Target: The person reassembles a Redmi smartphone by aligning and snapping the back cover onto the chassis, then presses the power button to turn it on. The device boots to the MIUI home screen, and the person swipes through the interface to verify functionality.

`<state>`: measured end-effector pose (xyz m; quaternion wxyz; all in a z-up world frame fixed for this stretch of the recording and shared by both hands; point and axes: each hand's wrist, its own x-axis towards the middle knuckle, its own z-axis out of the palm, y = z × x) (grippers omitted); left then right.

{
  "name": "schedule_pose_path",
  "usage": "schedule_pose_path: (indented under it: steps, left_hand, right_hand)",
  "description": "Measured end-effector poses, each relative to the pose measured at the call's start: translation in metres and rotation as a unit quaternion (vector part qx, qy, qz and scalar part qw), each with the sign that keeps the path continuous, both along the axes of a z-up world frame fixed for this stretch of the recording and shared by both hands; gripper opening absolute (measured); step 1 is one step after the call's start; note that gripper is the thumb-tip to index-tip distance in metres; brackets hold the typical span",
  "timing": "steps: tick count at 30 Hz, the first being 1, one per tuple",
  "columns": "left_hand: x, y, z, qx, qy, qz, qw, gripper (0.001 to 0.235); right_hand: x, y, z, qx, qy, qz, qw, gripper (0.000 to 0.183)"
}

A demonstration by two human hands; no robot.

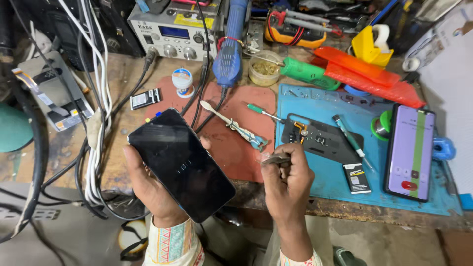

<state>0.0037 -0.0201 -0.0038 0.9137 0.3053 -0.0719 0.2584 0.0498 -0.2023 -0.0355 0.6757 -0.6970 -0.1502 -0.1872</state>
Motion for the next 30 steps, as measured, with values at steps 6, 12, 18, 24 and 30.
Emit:
schedule_pose_path:
  steps: [6,12,18,24,30]
  left_hand:
    - [0.003,-0.007,-0.002,-0.106,0.074,-0.036,0.991,0.077]
    - [0.014,-0.008,0.004,-0.001,0.061,-0.036,0.997,0.08]
    - [0.003,-0.011,-0.005,-0.042,0.009,-0.021,0.999,0.079]
    - [0.002,-0.005,0.014,-0.036,0.071,-0.086,0.993,0.076]
    - [-0.005,0.001,-0.001,-0.02,0.064,-0.072,0.995,0.075]
  right_hand:
    - [-0.007,-0.014,-0.01,0.153,0.046,0.078,0.984,0.02]
    - [-0.004,-0.02,-0.007,0.186,0.066,0.12,0.973,0.015]
    - [-0.009,-0.026,-0.032,0.271,0.021,0.111,0.956,0.013]
    - [0.0,-0.016,-0.021,0.23,0.015,0.077,0.97,0.014]
    - [-0.014,-0.018,-0.026,0.186,0.038,0.098,0.977,0.015]
